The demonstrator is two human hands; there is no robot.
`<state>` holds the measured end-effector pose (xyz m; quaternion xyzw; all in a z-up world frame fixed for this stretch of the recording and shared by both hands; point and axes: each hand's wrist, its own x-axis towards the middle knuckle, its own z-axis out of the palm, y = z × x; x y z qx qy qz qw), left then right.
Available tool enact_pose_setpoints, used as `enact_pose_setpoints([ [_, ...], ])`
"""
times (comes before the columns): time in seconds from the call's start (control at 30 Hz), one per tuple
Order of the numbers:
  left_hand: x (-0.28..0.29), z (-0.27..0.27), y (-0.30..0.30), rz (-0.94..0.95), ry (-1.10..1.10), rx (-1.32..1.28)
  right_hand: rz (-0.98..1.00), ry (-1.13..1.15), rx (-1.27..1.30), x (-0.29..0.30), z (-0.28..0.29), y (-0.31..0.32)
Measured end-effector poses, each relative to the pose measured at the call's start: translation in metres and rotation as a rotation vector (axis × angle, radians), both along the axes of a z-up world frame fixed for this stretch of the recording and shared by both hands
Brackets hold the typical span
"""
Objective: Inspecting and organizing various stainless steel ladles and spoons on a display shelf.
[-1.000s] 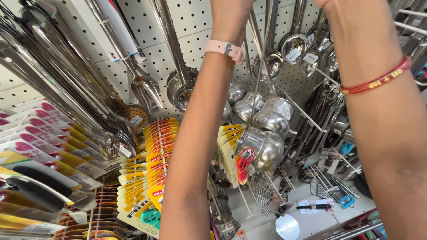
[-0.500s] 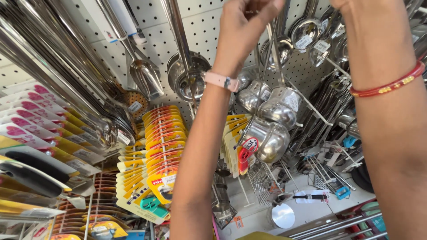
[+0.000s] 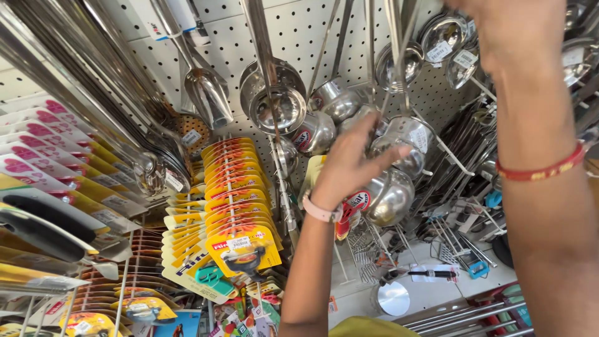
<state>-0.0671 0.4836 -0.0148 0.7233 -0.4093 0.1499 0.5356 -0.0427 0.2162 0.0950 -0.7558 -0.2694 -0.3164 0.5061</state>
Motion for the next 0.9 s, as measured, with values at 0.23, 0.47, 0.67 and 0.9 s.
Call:
enact_pose_setpoints([
  [0.23,-0.02,-0.017,0.011,-0.083,0.127,0.005,-0.128,0.225,-0.211,-0.019,-0.073,0.014],
  [0.47,-0.029,-0.039,0.021,-0.229,0.11,-0.005,0.042,0.596,-0.03,-0.022,-0.136,0.009],
  [0.67,-0.048,-0.035,0.026,-0.257,0.186,0.024,0.001,0.59,0.1,-0.021,-0.155,0.017],
  [0.9,-0.055,-0.051,0.018,-0.376,0.243,-0.089,0.039,0.52,0.113,-0.026,-0.165,0.028],
])
